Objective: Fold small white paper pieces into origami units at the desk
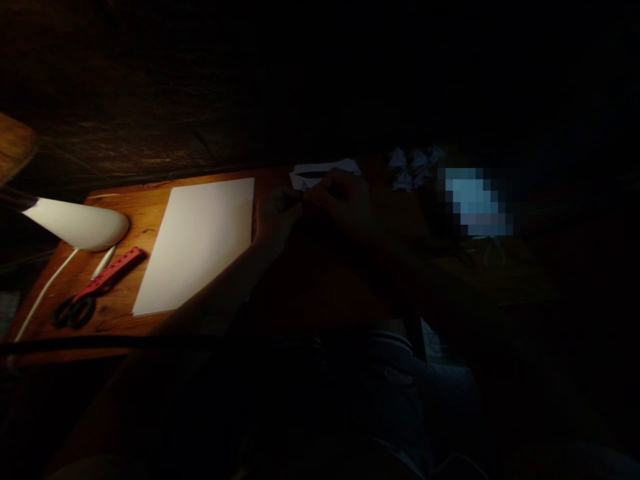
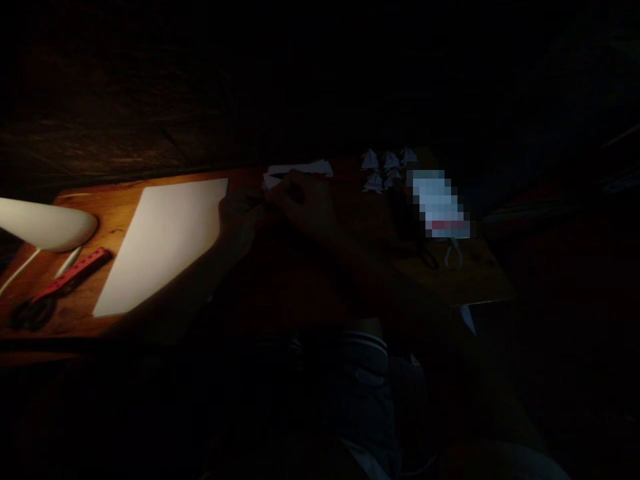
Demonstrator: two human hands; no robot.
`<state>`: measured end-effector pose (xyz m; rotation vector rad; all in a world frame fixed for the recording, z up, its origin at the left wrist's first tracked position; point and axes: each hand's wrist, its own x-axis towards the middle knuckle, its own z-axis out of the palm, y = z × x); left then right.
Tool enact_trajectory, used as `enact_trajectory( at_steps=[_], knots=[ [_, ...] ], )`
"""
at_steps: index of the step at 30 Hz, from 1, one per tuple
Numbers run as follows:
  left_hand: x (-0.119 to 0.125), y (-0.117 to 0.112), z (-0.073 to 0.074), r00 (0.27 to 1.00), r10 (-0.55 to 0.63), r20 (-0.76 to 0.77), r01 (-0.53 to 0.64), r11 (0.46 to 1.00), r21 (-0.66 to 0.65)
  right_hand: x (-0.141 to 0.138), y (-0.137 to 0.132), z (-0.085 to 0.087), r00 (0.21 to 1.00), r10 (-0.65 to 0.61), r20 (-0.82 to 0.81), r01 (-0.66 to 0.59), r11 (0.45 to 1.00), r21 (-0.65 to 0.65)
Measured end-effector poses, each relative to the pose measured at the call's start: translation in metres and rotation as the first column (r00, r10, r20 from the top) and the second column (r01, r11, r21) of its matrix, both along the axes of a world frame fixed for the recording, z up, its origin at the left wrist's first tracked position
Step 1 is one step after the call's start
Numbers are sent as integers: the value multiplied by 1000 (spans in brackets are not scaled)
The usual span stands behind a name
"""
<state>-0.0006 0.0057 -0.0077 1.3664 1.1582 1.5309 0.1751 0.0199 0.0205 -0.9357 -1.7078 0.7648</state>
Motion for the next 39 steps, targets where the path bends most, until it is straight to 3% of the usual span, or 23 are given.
enact_trajectory(
  at_steps=[5,10,15,25,33,39],
  knots=[
    [0,-1,1,998,-58,35,57,998,15,7,13,-2,986,144,-86,-153,982,-107],
    [1,-2,4,997,-50,63,50,999,-4,13,9,8,974,202,-100,-219,955,-198],
    [-1,-2,4,991,-103,82,105,994,-18,17,7,13,978,205,-43,-209,962,-173],
    [-1,-2,3,984,-155,82,160,986,-52,10,8,5,990,121,67,-118,992,-44],
    [1,-2,4,969,-226,102,235,968,-90,15,10,7,970,243,-11,-242,959,-151],
    [1,-1,2,972,-227,64,231,971,-66,17,10,7,971,239,14,-234,960,-154]
  ],
)
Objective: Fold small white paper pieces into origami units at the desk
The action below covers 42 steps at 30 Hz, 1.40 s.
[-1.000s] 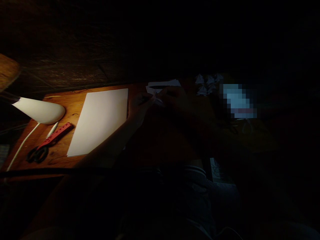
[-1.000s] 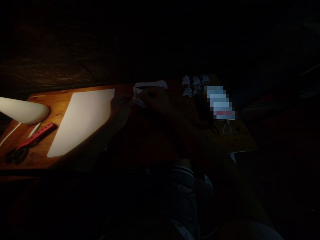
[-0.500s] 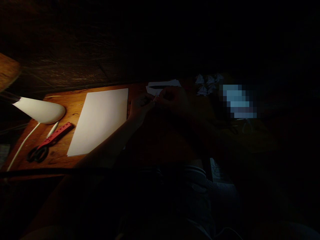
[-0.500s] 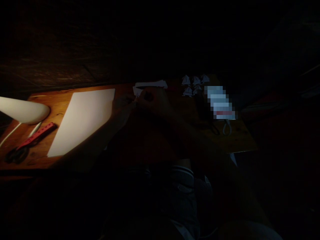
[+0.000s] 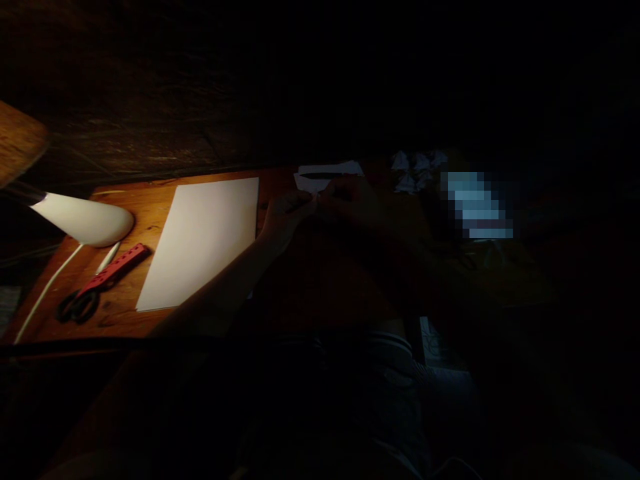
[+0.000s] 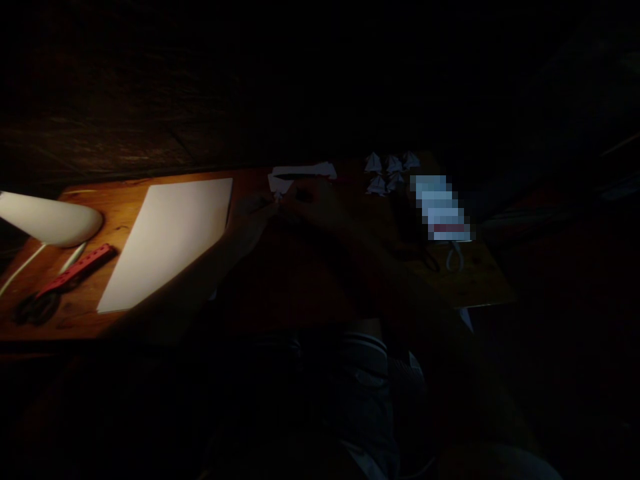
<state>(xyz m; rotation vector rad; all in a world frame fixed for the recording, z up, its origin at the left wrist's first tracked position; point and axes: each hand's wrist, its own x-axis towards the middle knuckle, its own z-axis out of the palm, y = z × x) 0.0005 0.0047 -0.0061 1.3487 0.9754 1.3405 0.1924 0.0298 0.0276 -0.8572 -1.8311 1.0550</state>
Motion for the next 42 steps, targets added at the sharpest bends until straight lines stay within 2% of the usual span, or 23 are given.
enact_trajectory(
  at_steps=[12,17,22,27,32,36,42],
  knots=[
    [-5,1,-2,998,-55,29,56,997,-44,1,-1,0,1000,7,2,-7,998,58],
    [-5,3,-5,995,-78,54,80,996,-29,-2,-2,-1,999,23,-38,-23,1000,17],
    [-7,9,-7,995,42,85,-43,999,5,-5,2,-5,995,-33,-99,30,999,-31],
    [-8,11,-9,987,111,116,-115,993,31,-3,4,-10,996,-71,-60,65,993,-99],
    [-8,14,-16,992,72,106,-72,997,2,-1,1,-4,1000,-29,-8,28,999,-33],
    [-9,16,-20,994,69,81,-69,998,-7,0,3,-3,999,-49,-6,49,999,3],
    [-10,15,-17,995,46,85,-42,998,-47,2,6,-7,997,-60,38,58,996,62]
  ],
)
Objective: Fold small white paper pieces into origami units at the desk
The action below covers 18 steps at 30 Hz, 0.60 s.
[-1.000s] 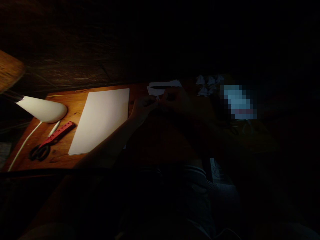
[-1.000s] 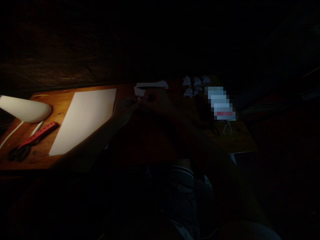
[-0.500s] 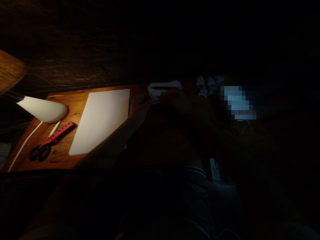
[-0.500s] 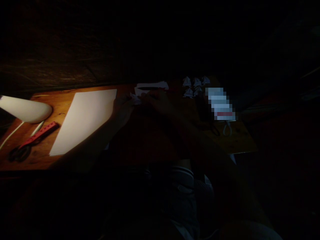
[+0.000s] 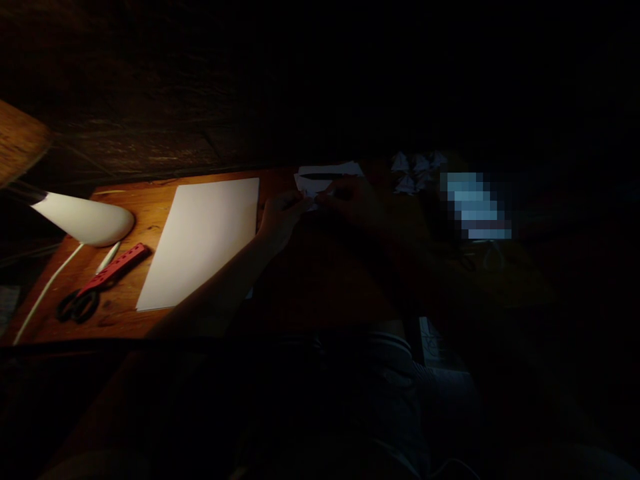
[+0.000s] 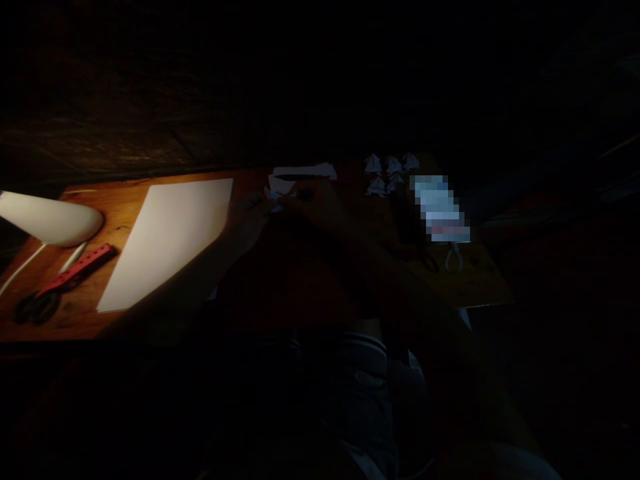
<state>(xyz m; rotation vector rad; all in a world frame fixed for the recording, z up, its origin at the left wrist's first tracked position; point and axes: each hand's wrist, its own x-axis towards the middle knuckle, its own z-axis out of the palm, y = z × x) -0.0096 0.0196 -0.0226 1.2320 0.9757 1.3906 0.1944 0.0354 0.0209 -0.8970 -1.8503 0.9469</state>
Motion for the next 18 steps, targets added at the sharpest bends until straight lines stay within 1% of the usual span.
enact_trajectory(
  at_steps=[3,6,12,18],
  knots=[
    [2,-2,3,1000,-14,7,14,1000,-1,1,1,0,999,-23,22,23,999,35],
    [3,-2,3,1000,8,-11,-8,1000,16,0,2,0,998,-28,47,26,998,52],
    [1,-2,2,999,38,-33,-36,998,57,-1,0,-1,996,-5,85,3,1000,29],
    [0,-5,8,1000,13,16,-14,999,31,-3,-1,-1,998,2,61,-3,1000,30]
  ],
)
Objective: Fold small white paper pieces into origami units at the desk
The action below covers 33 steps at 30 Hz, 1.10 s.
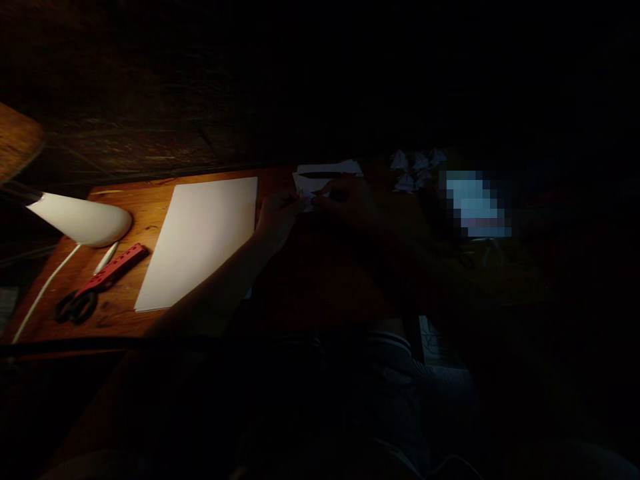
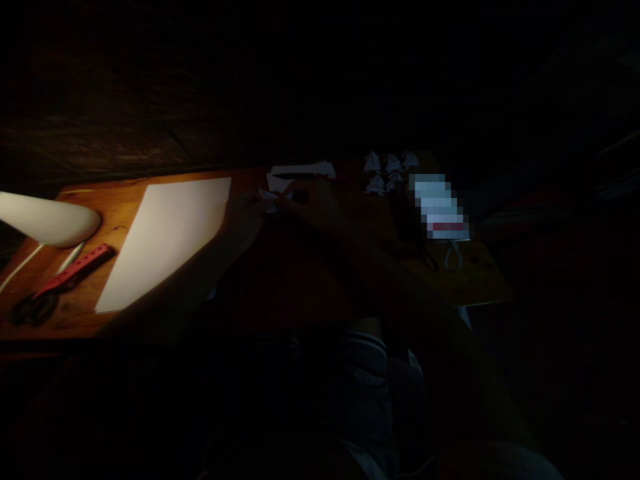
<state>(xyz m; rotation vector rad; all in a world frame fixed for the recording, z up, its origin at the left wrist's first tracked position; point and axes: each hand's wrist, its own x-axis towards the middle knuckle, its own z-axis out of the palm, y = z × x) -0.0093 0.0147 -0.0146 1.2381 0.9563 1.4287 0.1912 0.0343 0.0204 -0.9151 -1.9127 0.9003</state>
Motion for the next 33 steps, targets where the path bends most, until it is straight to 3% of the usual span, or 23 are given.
enact_trajectory(
  at_steps=[6,20,27,33],
  knots=[
    [3,0,-2,998,-54,12,54,998,-14,2,-1,3,1000,6,-25,-6,1000,5],
    [6,-6,7,997,74,-22,-73,996,42,-4,-6,4,996,52,-78,-58,996,-72],
    [6,-7,8,999,40,-25,-38,997,61,-5,-8,5,990,24,-139,-43,989,-139],
    [6,-7,9,997,82,-8,-81,993,84,-5,-8,3,987,9,-159,-33,989,-144]
  ],
)
